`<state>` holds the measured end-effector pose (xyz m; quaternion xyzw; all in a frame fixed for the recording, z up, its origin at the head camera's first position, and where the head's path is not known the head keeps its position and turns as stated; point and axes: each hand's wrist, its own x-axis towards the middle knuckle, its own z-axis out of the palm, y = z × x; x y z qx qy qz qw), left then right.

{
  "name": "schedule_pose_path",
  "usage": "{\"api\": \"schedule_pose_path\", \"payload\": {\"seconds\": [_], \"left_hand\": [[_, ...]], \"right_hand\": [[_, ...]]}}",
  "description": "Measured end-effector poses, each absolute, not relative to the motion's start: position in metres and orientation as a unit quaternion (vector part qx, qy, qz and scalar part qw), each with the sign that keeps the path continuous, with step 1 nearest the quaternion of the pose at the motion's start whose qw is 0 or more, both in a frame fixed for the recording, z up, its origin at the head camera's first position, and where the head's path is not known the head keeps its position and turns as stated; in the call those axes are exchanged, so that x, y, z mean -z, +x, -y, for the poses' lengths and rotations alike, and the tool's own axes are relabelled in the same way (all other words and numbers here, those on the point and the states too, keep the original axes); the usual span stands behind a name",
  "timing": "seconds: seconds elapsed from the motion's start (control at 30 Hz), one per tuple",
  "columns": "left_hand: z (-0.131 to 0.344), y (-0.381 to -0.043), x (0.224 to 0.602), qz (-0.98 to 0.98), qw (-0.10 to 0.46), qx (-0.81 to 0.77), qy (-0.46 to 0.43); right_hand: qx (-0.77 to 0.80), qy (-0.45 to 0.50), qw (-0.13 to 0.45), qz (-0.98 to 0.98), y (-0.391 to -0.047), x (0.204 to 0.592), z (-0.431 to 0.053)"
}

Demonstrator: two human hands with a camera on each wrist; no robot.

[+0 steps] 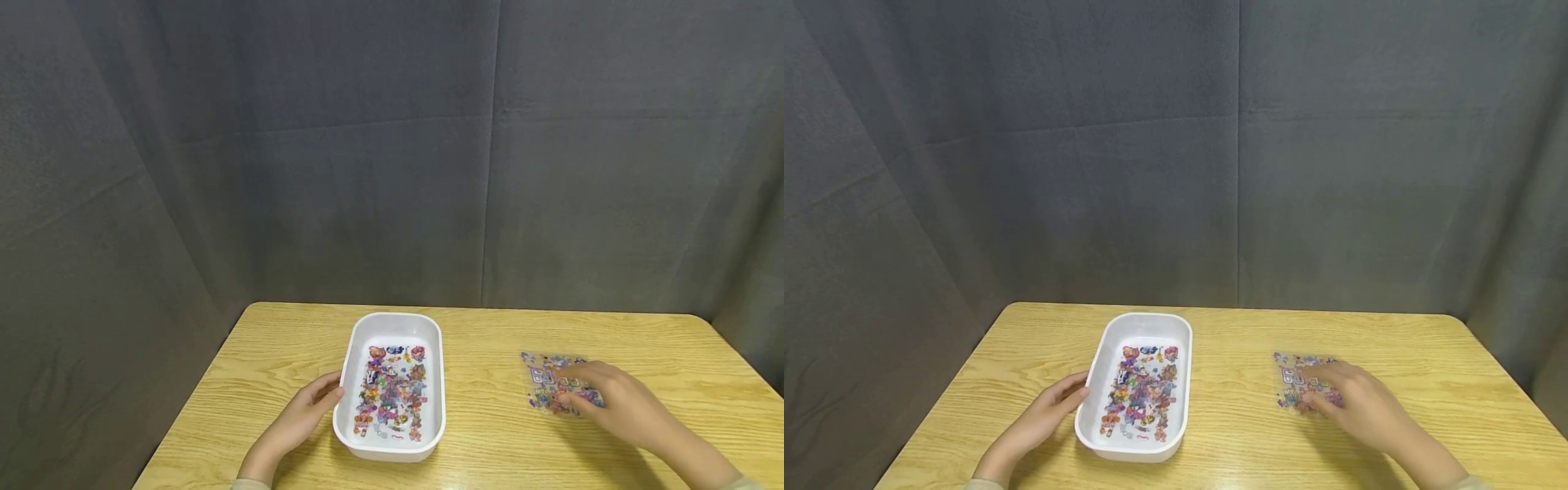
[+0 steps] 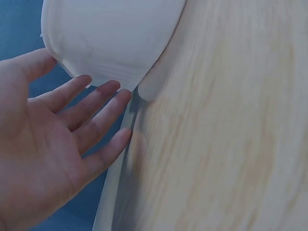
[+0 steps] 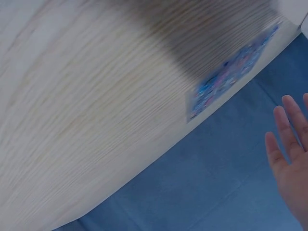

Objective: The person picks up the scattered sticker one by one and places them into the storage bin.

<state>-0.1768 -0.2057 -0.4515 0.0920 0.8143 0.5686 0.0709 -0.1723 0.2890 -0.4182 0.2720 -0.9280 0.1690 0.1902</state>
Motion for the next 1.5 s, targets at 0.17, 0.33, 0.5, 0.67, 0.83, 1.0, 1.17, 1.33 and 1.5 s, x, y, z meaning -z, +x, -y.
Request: {"api": "schedule_pose_path", "payload": {"seconds": [0.17,0.33,0.5,0.67,0.83,1.0,1.17,1.33,1.5], "left_hand": [[0.208,-0.177,0.451,-0.805,0.074,-0.581,0.097],[0.208,-0.178,0.451,-0.797,0.079,-0.589,0.107],[0.210,-0.178,0.452,-0.792,0.085,-0.595,0.108],[0.211,-0.177,0.452,-0.786,0.085,-0.601,0.117],[0.211,-0.177,0.452,-0.784,0.089,-0.604,0.114],[0.210,-0.177,0.450,-0.788,0.091,-0.599,0.110],[0.210,-0.177,0.449,-0.792,0.088,-0.594,0.109],[0.210,-0.176,0.449,-0.795,0.086,-0.591,0.110],[0.210,-0.176,0.449,-0.794,0.088,-0.592,0.108]], "right_hand": [[-0.179,0.239,0.150,0.942,-0.174,0.418,-0.299],[-0.199,0.200,0.106,0.953,-0.174,0.420,-0.309],[-0.201,0.177,0.090,0.959,-0.175,0.423,-0.314],[-0.208,0.165,0.073,0.961,-0.177,0.426,-0.319],[-0.216,0.157,0.061,0.962,-0.179,0.428,-0.327],[-0.214,0.153,0.052,0.963,-0.182,0.432,-0.333],[-0.225,0.163,0.043,0.960,-0.185,0.435,-0.338],[-0.236,0.173,0.038,0.956,-0.188,0.437,-0.342],[-0.245,0.170,0.024,0.954,-0.190,0.439,-0.345]]}}
